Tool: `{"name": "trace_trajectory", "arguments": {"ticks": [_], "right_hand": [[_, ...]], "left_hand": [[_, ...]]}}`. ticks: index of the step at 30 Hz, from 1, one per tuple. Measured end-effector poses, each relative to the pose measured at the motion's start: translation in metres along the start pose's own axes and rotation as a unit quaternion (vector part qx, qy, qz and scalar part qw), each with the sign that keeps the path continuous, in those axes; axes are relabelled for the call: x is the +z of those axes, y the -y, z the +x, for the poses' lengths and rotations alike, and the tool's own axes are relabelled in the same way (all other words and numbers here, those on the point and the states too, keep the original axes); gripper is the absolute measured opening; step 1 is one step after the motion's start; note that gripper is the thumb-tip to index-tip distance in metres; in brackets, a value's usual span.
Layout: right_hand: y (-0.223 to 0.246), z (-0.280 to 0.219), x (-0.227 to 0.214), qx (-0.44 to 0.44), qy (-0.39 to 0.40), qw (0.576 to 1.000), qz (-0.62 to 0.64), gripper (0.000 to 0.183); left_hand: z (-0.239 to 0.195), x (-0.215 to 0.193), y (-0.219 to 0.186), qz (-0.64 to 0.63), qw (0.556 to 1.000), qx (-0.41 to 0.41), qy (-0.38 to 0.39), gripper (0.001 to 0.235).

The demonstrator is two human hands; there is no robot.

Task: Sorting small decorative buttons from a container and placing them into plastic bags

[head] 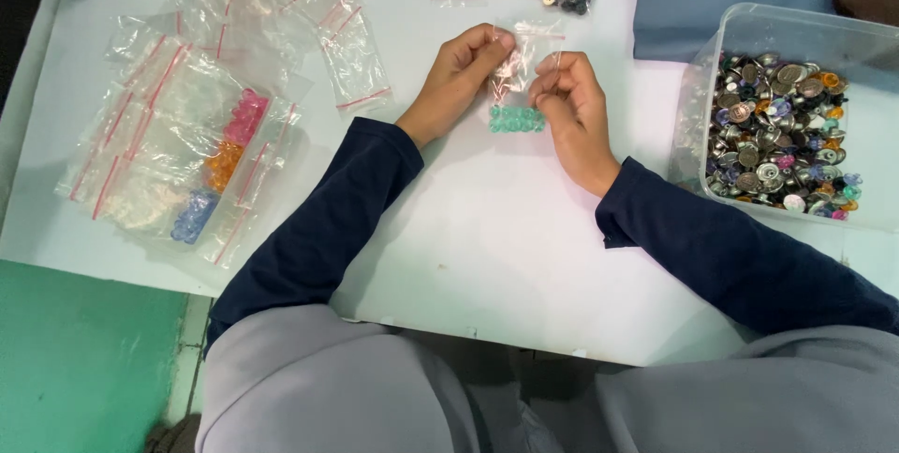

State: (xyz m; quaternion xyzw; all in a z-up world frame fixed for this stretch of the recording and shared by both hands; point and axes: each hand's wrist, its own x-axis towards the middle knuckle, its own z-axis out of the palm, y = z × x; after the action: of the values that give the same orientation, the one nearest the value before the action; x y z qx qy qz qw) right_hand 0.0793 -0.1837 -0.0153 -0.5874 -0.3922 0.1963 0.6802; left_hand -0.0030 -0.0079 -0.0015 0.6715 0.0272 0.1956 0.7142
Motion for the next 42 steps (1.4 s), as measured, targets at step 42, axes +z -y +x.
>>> {"name": "trace_trajectory", "arguments": {"ticks": [42], "right_hand": [[0.119, 0.034, 0.159, -0.096, 0.318, 0.938, -0.094, 0.004]], "left_hand": [[-0.194, -0.068, -0.187, 0.175, 0.946, 0.074, -0.263, 0.038]]}}
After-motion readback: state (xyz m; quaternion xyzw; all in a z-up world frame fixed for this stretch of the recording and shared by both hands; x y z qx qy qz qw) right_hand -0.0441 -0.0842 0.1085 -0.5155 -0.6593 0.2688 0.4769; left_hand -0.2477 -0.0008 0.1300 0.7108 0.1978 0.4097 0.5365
